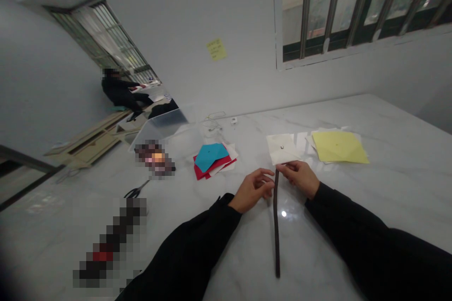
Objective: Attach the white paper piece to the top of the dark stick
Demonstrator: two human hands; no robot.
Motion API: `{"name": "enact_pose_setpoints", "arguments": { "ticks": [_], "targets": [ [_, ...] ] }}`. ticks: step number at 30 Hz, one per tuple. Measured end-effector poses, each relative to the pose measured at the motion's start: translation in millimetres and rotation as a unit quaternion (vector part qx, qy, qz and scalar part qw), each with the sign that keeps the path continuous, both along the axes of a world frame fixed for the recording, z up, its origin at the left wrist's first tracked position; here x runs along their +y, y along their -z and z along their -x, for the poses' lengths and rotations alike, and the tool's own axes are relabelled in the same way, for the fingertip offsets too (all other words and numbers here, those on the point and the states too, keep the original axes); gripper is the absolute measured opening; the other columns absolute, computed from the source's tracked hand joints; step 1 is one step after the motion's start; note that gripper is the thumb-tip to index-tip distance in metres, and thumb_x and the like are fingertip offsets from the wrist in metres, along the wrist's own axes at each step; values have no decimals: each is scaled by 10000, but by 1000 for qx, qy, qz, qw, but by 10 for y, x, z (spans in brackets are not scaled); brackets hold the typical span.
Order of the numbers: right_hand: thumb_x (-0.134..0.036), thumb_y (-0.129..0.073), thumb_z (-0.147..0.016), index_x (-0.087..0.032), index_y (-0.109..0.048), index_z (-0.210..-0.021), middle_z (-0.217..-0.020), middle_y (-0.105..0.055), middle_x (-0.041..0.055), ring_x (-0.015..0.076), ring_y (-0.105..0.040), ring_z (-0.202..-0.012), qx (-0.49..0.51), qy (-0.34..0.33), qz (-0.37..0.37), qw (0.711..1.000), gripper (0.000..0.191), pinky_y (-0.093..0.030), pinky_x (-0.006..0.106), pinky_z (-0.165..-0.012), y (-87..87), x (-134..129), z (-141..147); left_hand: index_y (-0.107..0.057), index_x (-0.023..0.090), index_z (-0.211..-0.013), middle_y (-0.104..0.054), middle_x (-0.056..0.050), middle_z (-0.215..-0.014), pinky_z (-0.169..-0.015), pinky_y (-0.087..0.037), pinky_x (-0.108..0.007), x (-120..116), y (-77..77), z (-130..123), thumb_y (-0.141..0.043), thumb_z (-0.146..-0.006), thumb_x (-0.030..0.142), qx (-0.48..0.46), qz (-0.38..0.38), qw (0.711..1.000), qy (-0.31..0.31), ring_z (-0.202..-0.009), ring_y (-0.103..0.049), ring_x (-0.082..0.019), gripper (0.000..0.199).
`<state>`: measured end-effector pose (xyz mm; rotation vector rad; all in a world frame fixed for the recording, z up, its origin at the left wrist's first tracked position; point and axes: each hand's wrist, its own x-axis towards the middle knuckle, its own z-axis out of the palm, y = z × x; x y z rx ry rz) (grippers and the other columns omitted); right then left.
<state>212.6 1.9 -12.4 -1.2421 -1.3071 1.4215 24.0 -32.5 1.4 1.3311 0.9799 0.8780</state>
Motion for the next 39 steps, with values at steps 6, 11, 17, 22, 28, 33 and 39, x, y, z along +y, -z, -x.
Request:
{"name": "enact_pose_setpoints", "arguments": {
  "ticks": [6, 11, 17, 22, 28, 33, 39],
  "targets": [
    [-579, -711, -705, -128, -691, -859, -530, -451, -56, 78, -361, -467, -12, -28, -22, 999, 477, -289, 234, -443, 20, 18, 14, -562, 154, -1115, -673, -60, -836, -595, -492, -246, 27, 4, 44, -775, -703, 362, -50, 56, 997, 23, -655, -652, -147, 508],
    [-552, -726, -699, -123, -709, -849, -554, -525, -29, 76, -388, -478, -3, -24, -37, 999, 455, -286, 231, -452, -21, 33, 50, -458, 191, -1178, -691, -96, -983, -741, -535, -325, -33, -32, -44, -808, -676, 281, -107, 72, 991, 29, -777, -693, -190, 618],
    [-567, -701, -727, -145, -597, -1233, -586, -548, -34, 73, -397, -453, 40, -9, 23, 999, 667, -286, 206, -421, -84, 39, 65, -491, 179, -1153, -701, -70, -902, -709, -524, -298, 47, -117, 71, -801, -686, 289, -106, 61, 991, -51, -689, -672, -156, 572],
    [-582, -671, -756, -163, -448, -1362, -591, -559, -35, 84, -411, -458, 67, 99, 26, 992, 769, -311, 192, -411, -59, 115, -12, -550, 164, -1154, -713, -81, -912, -716, -511, -283, 191, -115, 285, -838, -631, 303, -101, 72, 990, -73, -682, -651, -139, 613],
    [-585, -606, -814, -236, -318, -1448, -625, -597, -32, 97, -421, -456, 122, 94, 32, 988, 779, -262, 189, -402, -65, 154, -71, -579, 158, -1147, -720, -91, -931, -712, -504, -280, 200, -94, 313, -834, -633, 294, -89, 77, 993, -33, -672, -641, -132, 589],
    [-672, -444, -864, -147, -631, -622, -397, -431, -33, 65, -306, -355, 33, -126, 21, 991, 608, -171, 234, -396, -48, 97, -74, -573, 165, -1149, -714, -85, -950, -700, -498, -268, 183, -96, 308, -808, -675, 273, -88, 67, 994, -14, -680, -640, -130, 540],
    [-649, -518, -833, -188, -442, -483, -369, -340, -63, 55, -253, -349, -1, -112, -1, 994, 583, -148, 245, -398, 28, 73, -11, -575, 170, -1136, -708, -75, -933, -714, -500, -278, 179, -96, 301, -823, -653, 288, -102, 69, 992, -39, -683, -642, -133, 556]
  ]
}}
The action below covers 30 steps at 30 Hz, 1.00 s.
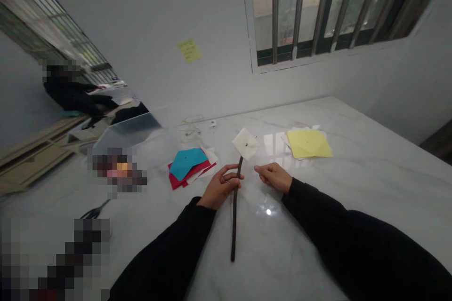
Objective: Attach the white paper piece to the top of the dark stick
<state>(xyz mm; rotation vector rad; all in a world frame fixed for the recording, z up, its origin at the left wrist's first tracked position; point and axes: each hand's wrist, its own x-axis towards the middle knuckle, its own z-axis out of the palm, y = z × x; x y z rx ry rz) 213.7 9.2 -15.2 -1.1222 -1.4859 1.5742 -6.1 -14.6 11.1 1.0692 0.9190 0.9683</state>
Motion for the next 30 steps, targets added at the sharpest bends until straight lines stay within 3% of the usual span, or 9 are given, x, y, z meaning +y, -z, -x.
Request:
{"name": "enact_pose_setpoints", "arguments": {
  "ticks": [7, 10, 14, 17, 19, 20, 22, 25, 30],
  "targets": [
    [-565, -643, -759, -170, -614, -891, -468, -384, -86, 58, -277, -392, 36, 180, 14, 983, 418, -174, 200, -385, -5, 113, -122, -573, 158, -1132, -708, -85, -922, -703, -507, -289, 1, -8, 4, -831, -634, 288, 7, 8, 1000, 13, -673, -639, -137, 575],
    [-537, -660, -743, -178, -576, -1160, -546, -482, -59, 71, -349, -414, 29, 237, 27, 971, 557, -216, 193, -385, -39, 126, -155, -577, 164, -1118, -705, -71, -906, -676, -502, -274, -4, -5, 8, -824, -635, 262, 14, 9, 1000, 22, -657, -630, -129, 552],
    [-547, -662, -747, -212, -380, -1412, -618, -549, -44, 78, -363, -421, 32, 244, 22, 969, 796, -242, 203, -393, -99, 89, -146, -582, 163, -1114, -699, -58, -875, -654, -499, -272, -20, -1, 17, -814, -635, 239, 22, 6, 999, 49, -638, -629, -131, 538],
    [-613, -609, -774, -183, -542, -1273, -575, -535, -41, 78, -334, -403, 2, 199, 0, 980, 662, -223, 224, -396, -115, 53, -146, -587, 159, -1115, -697, -63, -878, -652, -499, -271, -34, 11, 24, -811, -639, 245, 25, -2, 998, 60, -635, -630, -130, 534],
    [-675, -519, -807, -148, -681, -836, -459, -450, -38, 76, -304, -382, -41, 101, 5, 994, 552, -203, 244, -402, -105, 34, -150, -582, 160, -1123, -697, -67, -886, -645, -496, -266, -40, 23, 26, -811, -643, 255, 20, -3, 998, 56, -636, -628, -128, 540],
    [-693, -491, -814, -156, -624, -625, -412, -396, -38, 74, -288, -374, -62, 51, 3, 997, 585, -197, 253, -409, -95, 25, -149, -578, 160, -1127, -696, -67, -887, -643, -495, -263, -42, 30, 26, -811, -643, 259, 15, 0, 999, 50, -635, -627, -126, 545],
    [-703, -492, -809, -185, -456, -440, -375, -332, -41, 69, -267, -377, -91, -8, -14, 996, 637, -194, 263, -426, -76, 10, -137, -571, 162, -1132, -695, -67, -888, -646, -495, -260, -43, 39, 26, -816, -639, 263, 4, 10, 999, 35, -633, -627, -122, 560],
    [-694, -532, -790, -191, -422, -468, -418, -353, -47, 70, -271, -413, -94, 7, -43, 995, 607, -196, 260, -448, -61, -5, -107, -552, 166, -1140, -700, -72, -899, -653, -500, -264, -44, 44, 22, -832, -624, 270, -13, 24, 999, 22, -633, -633, -124, 596],
    [-683, -548, -783, -161, -593, -665, -487, -376, -63, 71, -282, -441, -80, -2, -34, 996, 537, -182, 242, -451, -72, -41, -51, -505, 171, -962, -712, -81, -909, -639, -507, -274, -60, 49, -41, -855, -601, 307, -61, 37, 997, -12, -625, -653, -140, 521]
  ]
}}
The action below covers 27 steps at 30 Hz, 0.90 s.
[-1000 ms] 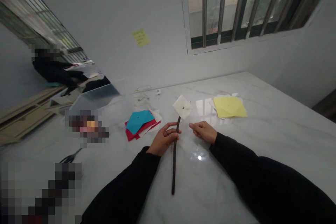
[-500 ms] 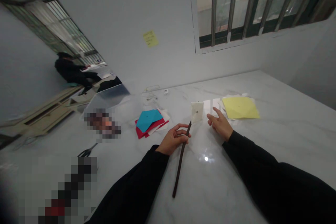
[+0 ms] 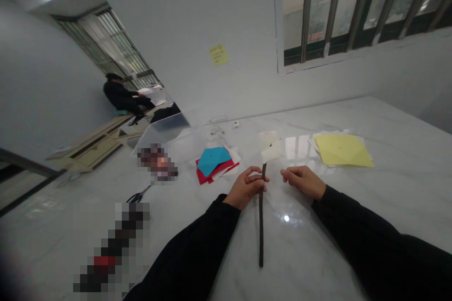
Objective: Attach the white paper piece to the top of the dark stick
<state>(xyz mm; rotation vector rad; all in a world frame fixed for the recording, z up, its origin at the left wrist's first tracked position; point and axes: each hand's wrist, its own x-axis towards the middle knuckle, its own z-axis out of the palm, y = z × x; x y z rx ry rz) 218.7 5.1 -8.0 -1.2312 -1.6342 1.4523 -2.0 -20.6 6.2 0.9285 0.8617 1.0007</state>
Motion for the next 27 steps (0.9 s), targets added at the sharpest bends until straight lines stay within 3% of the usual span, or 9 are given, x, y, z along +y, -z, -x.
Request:
{"name": "enact_pose_setpoints", "arguments": {
  "ticks": [3, 6, 11, 14, 16, 19, 20, 23, 27],
  "targets": [
    [-664, -577, -776, -151, -673, -891, -528, -428, -59, 71, -302, -439, 30, -28, 28, 999, 535, -184, 235, -445, 7, -60, 67, -415, 182, -793, -715, -73, -873, -642, -515, -279, -33, 16, -88, -847, -617, 332, -28, -22, 999, -36, -641, -671, -153, 490],
    [-641, -603, -773, -155, -664, -1002, -576, -478, -47, 70, -316, -442, 84, -36, 58, 994, 540, -199, 236, -443, 18, -132, 148, -377, 184, -728, -714, -75, -820, -633, -528, -300, -91, 54, -183, -839, -628, 350, -20, -33, 999, 9, -657, -689, -184, 501],
    [-606, -634, -767, -165, -675, -853, -566, -502, -36, 73, -329, -455, 125, -40, 60, 990, 451, -231, 241, -455, 13, -184, 199, -374, 185, -703, -711, -80, -812, -598, -521, -283, -159, 136, -236, -831, -623, 403, 6, -6, 997, 76, -653, -694, -193, 513],
    [-583, -687, -729, -160, -677, -838, -545, -463, -47, 71, -320, -459, 140, -8, 70, 988, 437, -226, 240, -455, 8, -174, 188, -420, 174, -720, -708, -78, -804, -616, -519, -276, -78, 116, -159, -817, -638, 429, 31, -2, 994, 109, -666, -695, -188, 479],
    [-579, -711, -710, -151, -679, -847, -559, -441, -50, 67, -312, -466, 157, 8, 89, 983, 450, -222, 238, -454, 6, -168, 185, -470, 159, -747, -701, -71, -803, -635, -515, -264, 41, 61, -90, -812, -650, 430, 44, -11, 995, 87, -668, -689, -171, 447],
    [-564, -721, -715, -143, -679, -857, -600, -458, -41, 59, -316, -475, 171, -7, 115, 978, 447, -218, 232, -451, 8, -178, 192, -518, 163, -869, -696, -72, -948, -714, -511, -262, 249, -23, -54, -781, -702, 405, -12, -13, 999, -28, -726, -690, -146, 394],
    [-562, -716, -722, -142, -679, -857, -609, -475, -35, 58, -326, -474, 166, -20, 117, 979, 442, -222, 230, -450, 9, -186, 196, -533, 168, -907, -687, -69, -980, -741, -511, -270, 302, -34, -74, -773, -715, 385, -32, -8, 999, -41, -749, -689, -146, 376],
    [-576, -695, -733, -149, -667, -800, -621, -534, -21, 67, -377, -470, 123, -71, 103, 985, 433, -265, 232, -449, 13, -206, 203, -572, 190, -998, -674, -51, -957, -723, -507, -283, 368, 7, -215, -753, -723, 339, -91, 28, 995, -35, -747, -666, -148, 362],
    [-592, -692, -720, -163, -605, -689, -610, -553, -18, 81, -419, -481, 86, -103, 85, 987, 438, -312, 239, -466, 7, -211, 195, -623, 151, -902, -666, -62, -814, -690, -491, -293, 309, 135, -397, -724, -711, 306, -122, 60, 990, -18, -704, -627, -164, 266]
  ]
}}
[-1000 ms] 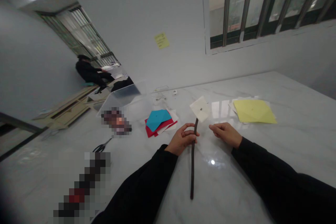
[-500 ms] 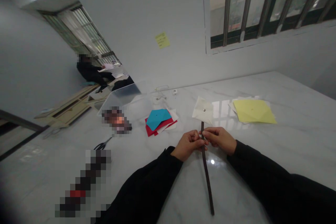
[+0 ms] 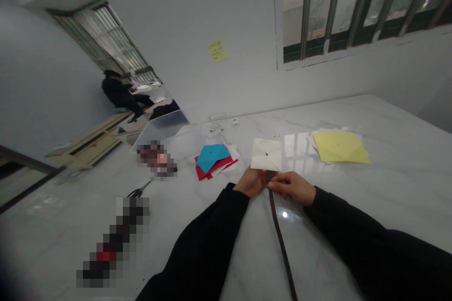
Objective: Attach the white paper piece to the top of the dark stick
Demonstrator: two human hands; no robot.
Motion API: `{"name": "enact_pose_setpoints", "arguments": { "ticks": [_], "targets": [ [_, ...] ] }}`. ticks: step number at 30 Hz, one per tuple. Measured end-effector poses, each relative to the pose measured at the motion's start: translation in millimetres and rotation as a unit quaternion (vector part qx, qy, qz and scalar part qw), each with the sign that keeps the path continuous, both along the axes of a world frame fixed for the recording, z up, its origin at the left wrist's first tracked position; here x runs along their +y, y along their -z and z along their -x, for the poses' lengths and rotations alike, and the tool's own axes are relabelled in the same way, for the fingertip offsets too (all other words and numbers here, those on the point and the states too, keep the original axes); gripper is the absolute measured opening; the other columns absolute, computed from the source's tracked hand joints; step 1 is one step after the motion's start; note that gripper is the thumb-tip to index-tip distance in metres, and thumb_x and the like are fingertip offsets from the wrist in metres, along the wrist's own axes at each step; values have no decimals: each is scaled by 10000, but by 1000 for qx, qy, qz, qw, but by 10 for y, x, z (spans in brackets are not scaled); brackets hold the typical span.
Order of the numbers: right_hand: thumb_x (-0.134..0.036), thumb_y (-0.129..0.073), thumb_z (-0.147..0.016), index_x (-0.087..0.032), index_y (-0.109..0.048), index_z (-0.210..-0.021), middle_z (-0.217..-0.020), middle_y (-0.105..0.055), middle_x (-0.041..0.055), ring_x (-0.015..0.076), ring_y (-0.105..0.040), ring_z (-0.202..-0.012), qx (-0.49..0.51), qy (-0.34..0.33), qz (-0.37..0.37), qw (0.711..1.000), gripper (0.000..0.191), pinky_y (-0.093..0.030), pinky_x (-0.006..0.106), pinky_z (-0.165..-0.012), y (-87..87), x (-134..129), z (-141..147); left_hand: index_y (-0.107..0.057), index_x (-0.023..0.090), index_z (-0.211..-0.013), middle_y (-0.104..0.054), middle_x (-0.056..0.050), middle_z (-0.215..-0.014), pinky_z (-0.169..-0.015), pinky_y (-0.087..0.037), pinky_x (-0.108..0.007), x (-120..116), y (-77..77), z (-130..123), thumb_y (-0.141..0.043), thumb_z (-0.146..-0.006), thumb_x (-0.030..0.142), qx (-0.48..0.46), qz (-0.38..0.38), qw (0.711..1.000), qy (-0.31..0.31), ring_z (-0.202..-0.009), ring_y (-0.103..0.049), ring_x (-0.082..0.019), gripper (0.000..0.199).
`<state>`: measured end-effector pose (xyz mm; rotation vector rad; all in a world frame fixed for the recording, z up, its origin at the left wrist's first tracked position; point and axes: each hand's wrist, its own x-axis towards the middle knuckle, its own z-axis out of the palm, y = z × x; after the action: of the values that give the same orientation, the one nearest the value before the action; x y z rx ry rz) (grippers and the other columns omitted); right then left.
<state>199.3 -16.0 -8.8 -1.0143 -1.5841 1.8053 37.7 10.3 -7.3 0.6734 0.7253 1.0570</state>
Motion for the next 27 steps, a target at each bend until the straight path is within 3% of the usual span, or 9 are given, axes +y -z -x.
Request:
{"name": "enact_pose_setpoints", "arguments": {
  "ticks": [7, 16, 20, 27],
  "targets": [
    [-549, -686, -752, -164, -612, -726, -617, -553, -20, 79, -417, -488, -8, -2, -6, 1000, 392, -294, 232, -468, 13, 5, -7, -641, 172, -903, -653, -32, -837, -715, -469, -277, -19, 19, 41, -700, -740, 280, -72, -15, 997, 4, -736, -590, -143, 204],
    [-525, -695, -755, -162, -617, -707, -614, -564, -18, 74, -420, -483, -5, -6, -12, 1000, 375, -304, 232, -472, 3, 4, -4, -649, 168, -925, -639, -26, -828, -682, -448, -255, -22, 15, 27, -705, -745, 251, -94, -15, 995, 7, -723, -573, -132, 207],
    [-522, -714, -740, -166, -582, -711, -552, -495, -47, 70, -403, -459, 23, -3, 4, 1000, 381, -299, 229, -459, -31, -2, -5, -653, 168, -950, -655, -45, -876, -695, -452, -256, -23, 31, 39, -681, -755, 250, -102, -4, 995, 6, -772, -588, -150, 213],
    [-520, -700, -779, -181, -559, -854, -704, -551, -23, 67, -464, -510, 117, 113, 96, 982, 375, -357, 208, -458, 18, 53, -25, -658, 150, -943, -668, -63, -882, -715, -449, -266, -24, 7, 15, -681, -749, 255, -88, 19, 996, -27, -772, -598, -158, 221]
  ]
}}
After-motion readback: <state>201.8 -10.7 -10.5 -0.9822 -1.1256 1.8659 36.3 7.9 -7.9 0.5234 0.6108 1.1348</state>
